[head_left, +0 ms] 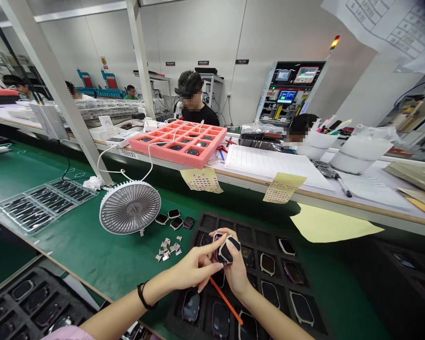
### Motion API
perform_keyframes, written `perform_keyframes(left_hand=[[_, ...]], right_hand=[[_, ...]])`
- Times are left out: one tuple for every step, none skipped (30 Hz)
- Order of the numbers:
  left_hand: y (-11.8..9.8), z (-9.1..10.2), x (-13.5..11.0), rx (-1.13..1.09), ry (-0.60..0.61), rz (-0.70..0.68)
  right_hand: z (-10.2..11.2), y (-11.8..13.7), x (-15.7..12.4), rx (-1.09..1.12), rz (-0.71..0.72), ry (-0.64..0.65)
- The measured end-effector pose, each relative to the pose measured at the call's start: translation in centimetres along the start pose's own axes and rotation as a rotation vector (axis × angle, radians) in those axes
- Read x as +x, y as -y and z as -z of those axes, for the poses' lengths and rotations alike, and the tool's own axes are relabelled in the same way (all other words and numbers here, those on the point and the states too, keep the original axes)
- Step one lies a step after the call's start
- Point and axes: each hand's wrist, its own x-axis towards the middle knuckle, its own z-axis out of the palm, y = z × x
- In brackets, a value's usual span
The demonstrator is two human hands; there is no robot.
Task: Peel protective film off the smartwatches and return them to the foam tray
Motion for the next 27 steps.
perform_keyframes(left_hand=[[0.1, -0.1, 0.0, -0.009, 0.016, 0.003], [0.2, -0.1, 0.0, -0.02, 0.03, 0.006], [0.3, -0.1, 0.0, -0.03, 0.04, 0.007], [0.4, -0.1, 0.0, -0.038, 0.045, 0.009], [0.4, 0.0, 0.1, -0.039, 0.046, 0.012], [0.4, 0.1, 0.1, -0.034, 0.044, 0.018], [0.2, 0.3, 0.2, -0.024, 0.041, 0.027], [0.0, 0.5, 0.3, -0.011, 0.034, 0.029], [-0.3, 0.7, 0.4, 0.005, 0.013, 0.022], [-0.7, 1.0, 0.4, 0.025, -0.024, 0.006], [-1.1, 1.2, 0.5, 0.052, -0.074, -0.018], [-1.5, 1.4, 0.5, 0.091, -0.13, -0.047], [-2.0, 1.6, 0.5, 0.147, -0.188, -0.078], [-2.4, 1.7, 0.4, 0.221, -0.241, -0.108], [-2.7, 1.8, 0.4, 0.308, -0.281, -0.137], [-3.0, 1.9, 0.4, 0.395, -0.304, -0.169], [-3.1, 1.9, 0.3, 0.472, -0.316, -0.198], [-3.2, 2.0, 0.3, 0.528, -0.317, -0.225], [-3.2, 2.0, 0.2, 0.562, -0.311, -0.246], [-3.2, 2.1, 0.2, 0.579, -0.3, -0.259], [-3.1, 2.1, 0.1, 0.59, -0.299, -0.268], [-3.0, 2.1, 0.0, 0.603, -0.316, -0.278], [-2.8, 2.1, -0.1, 0.625, -0.338, -0.296], [-2.6, 2.1, -0.3, 0.66, -0.358, -0.326], [-2.3, 1.9, -0.5, 0.708, -0.36, -0.365], [-2.0, 1.7, -0.8, 0.764, -0.33, -0.408], [-1.6, 1.4, -1.1, 0.831, -0.265, -0.45]], right_hand=[[0.0, 0.0, 0.0, 0.004, -0.006, -0.009], [0.0, -0.1, 0.0, 0.006, -0.01, -0.019], [0.1, -0.1, 0.0, 0.008, -0.01, -0.025], [0.1, -0.1, 0.1, 0.012, -0.005, -0.026], [0.1, -0.1, 0.1, 0.019, -0.002, -0.023], [0.1, -0.1, 0.1, 0.028, -0.004, -0.016], [0.1, -0.1, 0.2, 0.04, -0.013, -0.01], [0.1, -0.1, 0.2, 0.057, -0.031, -0.005], [0.1, -0.1, 0.2, 0.078, -0.056, -0.002], [0.1, -0.1, 0.3, 0.101, -0.085, 0.0], [0.0, -0.1, 0.4, 0.126, -0.114, 0.004], [0.0, -0.1, 0.4, 0.152, -0.143, 0.01], [0.0, -0.1, 0.5, 0.178, -0.173, 0.021], [0.1, -0.2, 0.5, 0.202, -0.204, 0.039], [0.1, -0.2, 0.6, 0.226, -0.234, 0.061], [0.2, -0.3, 0.6, 0.249, -0.261, 0.084], [0.2, -0.4, 0.7, 0.269, -0.281, 0.104], [0.3, -0.5, 0.7, 0.285, -0.295, 0.12], [0.4, -0.7, 0.7, 0.297, -0.305, 0.133], [0.4, -0.8, 0.7, 0.306, -0.314, 0.143], [0.5, -0.9, 0.8, 0.313, -0.325, 0.153], [0.5, -1.0, 0.8, 0.319, -0.337, 0.158], [0.6, -1.1, 0.9, 0.326, -0.355, 0.154], [0.7, -1.1, 1.0, 0.331, -0.375, 0.132], [0.7, -1.0, 1.2, 0.337, -0.397, 0.097], [0.8, -0.9, 1.3, 0.341, -0.418, 0.056], [0.9, -0.9, 1.5, 0.343, -0.432, 0.023]])
